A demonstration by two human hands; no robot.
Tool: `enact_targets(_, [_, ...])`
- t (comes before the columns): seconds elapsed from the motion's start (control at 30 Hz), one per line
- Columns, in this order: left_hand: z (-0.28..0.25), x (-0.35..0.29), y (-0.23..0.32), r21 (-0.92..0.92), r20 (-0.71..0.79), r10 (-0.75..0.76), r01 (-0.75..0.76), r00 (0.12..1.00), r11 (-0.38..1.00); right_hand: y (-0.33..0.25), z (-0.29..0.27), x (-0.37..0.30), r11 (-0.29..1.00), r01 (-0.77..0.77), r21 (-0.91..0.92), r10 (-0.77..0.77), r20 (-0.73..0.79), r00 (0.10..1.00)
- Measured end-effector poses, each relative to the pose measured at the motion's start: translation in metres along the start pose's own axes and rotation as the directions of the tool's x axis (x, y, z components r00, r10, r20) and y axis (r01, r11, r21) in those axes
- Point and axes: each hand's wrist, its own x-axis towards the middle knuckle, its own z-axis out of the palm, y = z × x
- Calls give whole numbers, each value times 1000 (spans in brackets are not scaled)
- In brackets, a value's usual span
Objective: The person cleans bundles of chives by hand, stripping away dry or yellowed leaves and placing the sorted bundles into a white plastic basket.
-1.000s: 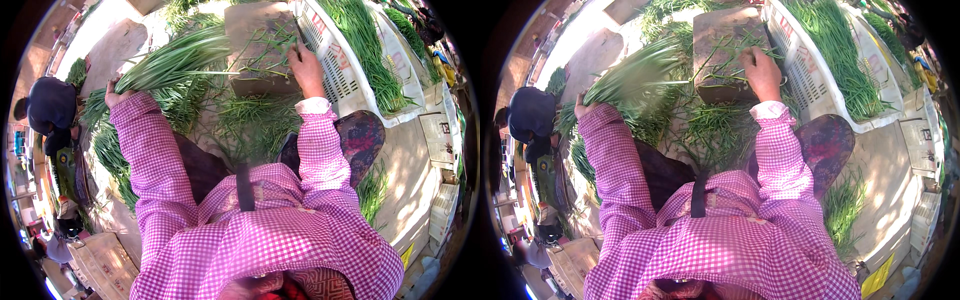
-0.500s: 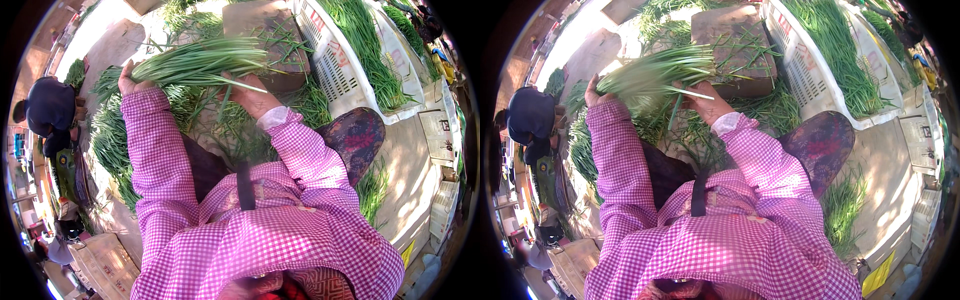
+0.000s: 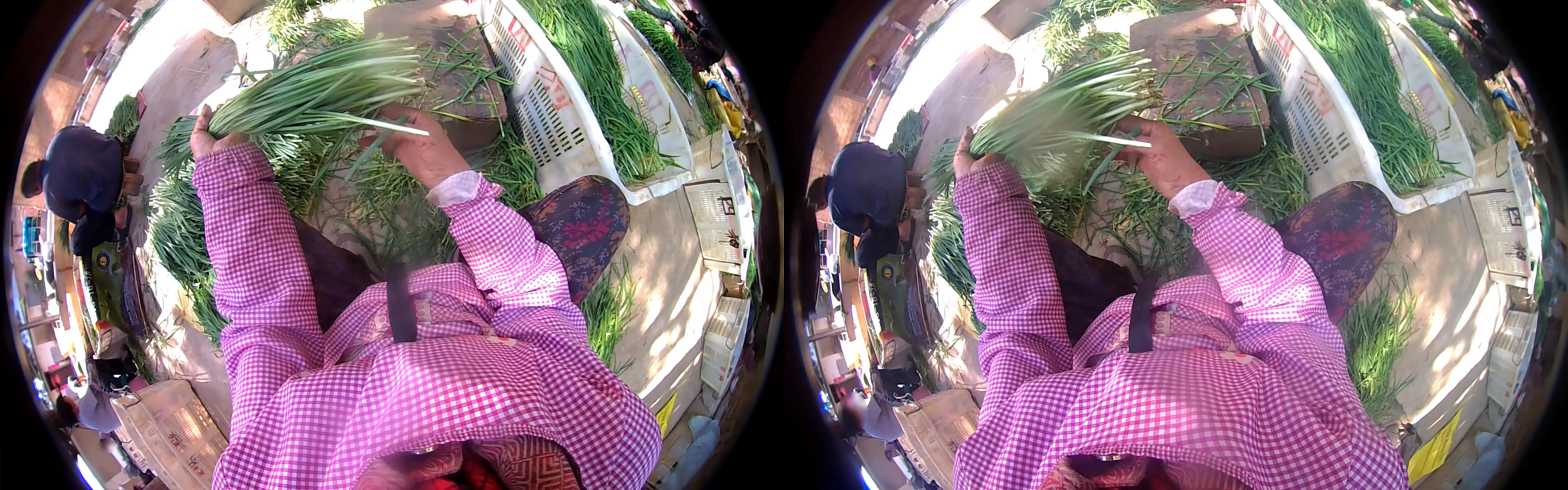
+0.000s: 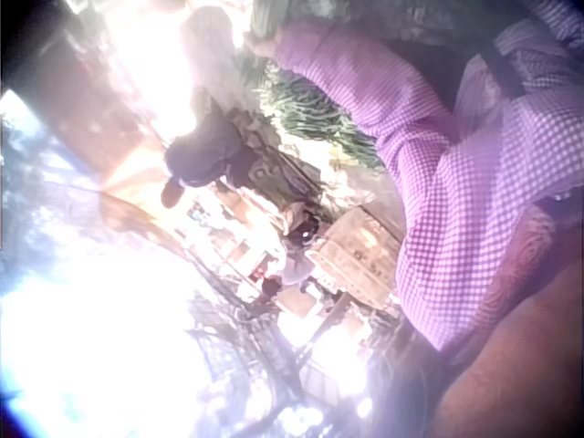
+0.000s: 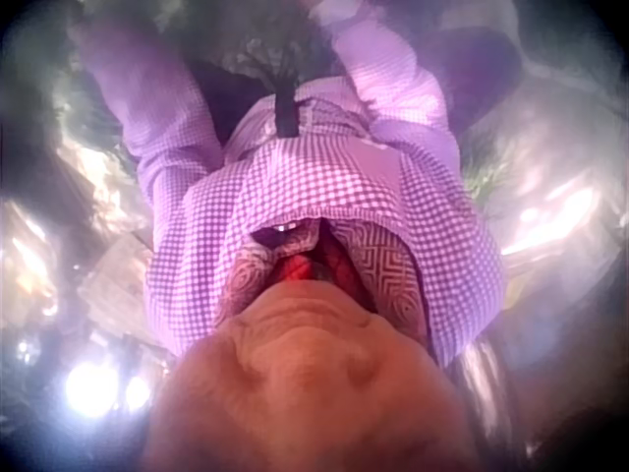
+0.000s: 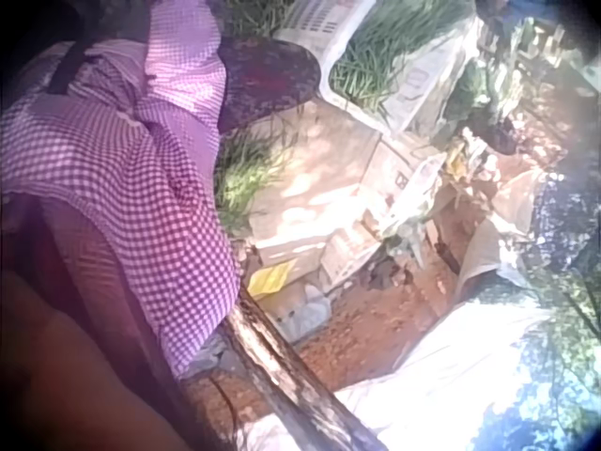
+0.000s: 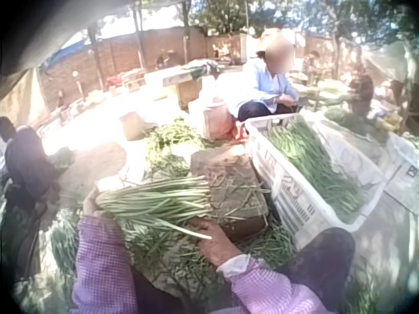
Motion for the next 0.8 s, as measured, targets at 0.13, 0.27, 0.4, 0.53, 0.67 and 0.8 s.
enact_targets(0.13, [6,-7,-4,-28,-29,33,-34,999,999,6,-1,4,857,59,511,-42,-45,998])
enact_targets(0.27, [8,-14,-8,7,-12,61,-61,998,998,-6,11,-1,844,35,536,-70,45,997])
enact_targets(0.4, [2,1,-2,-54,44,80,-77,996,996,-3,4,-5,897,16,441,-73,112,991])
enact_targets(0.53, [-5,13,3,-93,67,63,-56,996,994,-14,10,-10,854,-85,513,-2,166,986])
enact_targets(0.67, [-8,23,5,-152,186,97,-69,978,986,-2,7,-14,976,-112,185,80,172,982])
enact_targets(0.8, [-23,43,33,-225,318,180,-110,931,968,-29,4,-16,990,-126,-60,136,204,970])
